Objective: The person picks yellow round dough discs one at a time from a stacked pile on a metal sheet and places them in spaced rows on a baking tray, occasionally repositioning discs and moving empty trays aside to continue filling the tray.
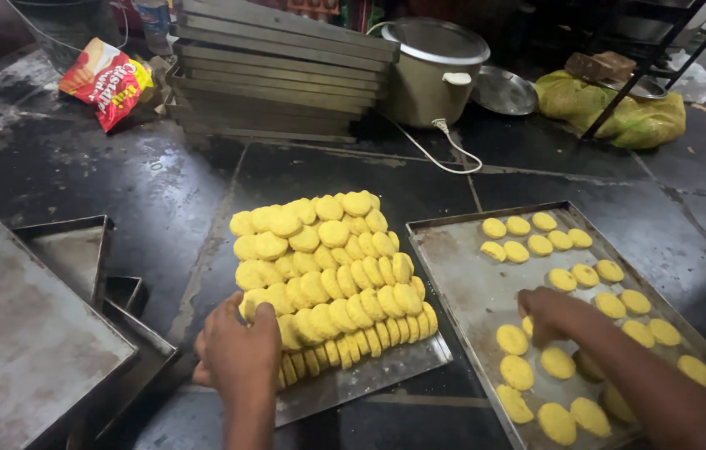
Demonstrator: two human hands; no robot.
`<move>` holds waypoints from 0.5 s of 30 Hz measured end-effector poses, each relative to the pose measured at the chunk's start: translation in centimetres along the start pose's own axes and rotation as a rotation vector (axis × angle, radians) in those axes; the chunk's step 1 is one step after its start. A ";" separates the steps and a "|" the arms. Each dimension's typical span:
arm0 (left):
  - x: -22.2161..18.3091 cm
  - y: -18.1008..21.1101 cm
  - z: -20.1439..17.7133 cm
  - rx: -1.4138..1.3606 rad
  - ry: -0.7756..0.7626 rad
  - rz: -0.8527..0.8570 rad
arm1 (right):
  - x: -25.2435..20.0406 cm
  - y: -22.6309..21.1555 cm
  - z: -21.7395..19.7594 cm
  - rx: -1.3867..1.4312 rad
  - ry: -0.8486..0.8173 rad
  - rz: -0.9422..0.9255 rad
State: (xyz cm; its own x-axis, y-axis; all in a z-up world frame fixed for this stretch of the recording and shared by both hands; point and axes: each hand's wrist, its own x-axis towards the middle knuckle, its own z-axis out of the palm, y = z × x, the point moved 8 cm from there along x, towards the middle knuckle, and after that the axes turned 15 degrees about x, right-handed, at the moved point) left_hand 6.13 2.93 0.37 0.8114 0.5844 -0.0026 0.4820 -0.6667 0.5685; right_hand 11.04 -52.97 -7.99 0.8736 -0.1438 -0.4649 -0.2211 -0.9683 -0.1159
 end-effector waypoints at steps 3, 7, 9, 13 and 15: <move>-0.1 -0.1 0.2 -0.033 -0.007 -0.002 | 1.2 -2.2 -2.7 -0.069 0.049 0.009; 0.4 -0.3 0.7 -0.037 0.018 0.020 | -0.2 -13.5 -9.5 0.105 0.295 -0.289; 0.4 -0.3 0.6 -0.039 0.046 0.036 | -1.1 -18.9 -11.5 0.248 0.366 -0.361; 0.3 -0.4 0.5 -0.053 0.014 0.029 | -2.9 -26.8 -12.9 0.550 0.487 -0.620; 0.4 -0.5 0.5 -0.062 0.017 0.029 | -3.1 -28.9 -12.5 0.623 0.462 -0.573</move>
State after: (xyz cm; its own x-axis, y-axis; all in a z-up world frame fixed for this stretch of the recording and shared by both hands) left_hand 6.42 3.26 -0.34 0.8188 0.5734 0.0277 0.4367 -0.6535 0.6183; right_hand 20.16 -27.14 7.71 0.9755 0.1221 0.1832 0.2179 -0.6538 -0.7246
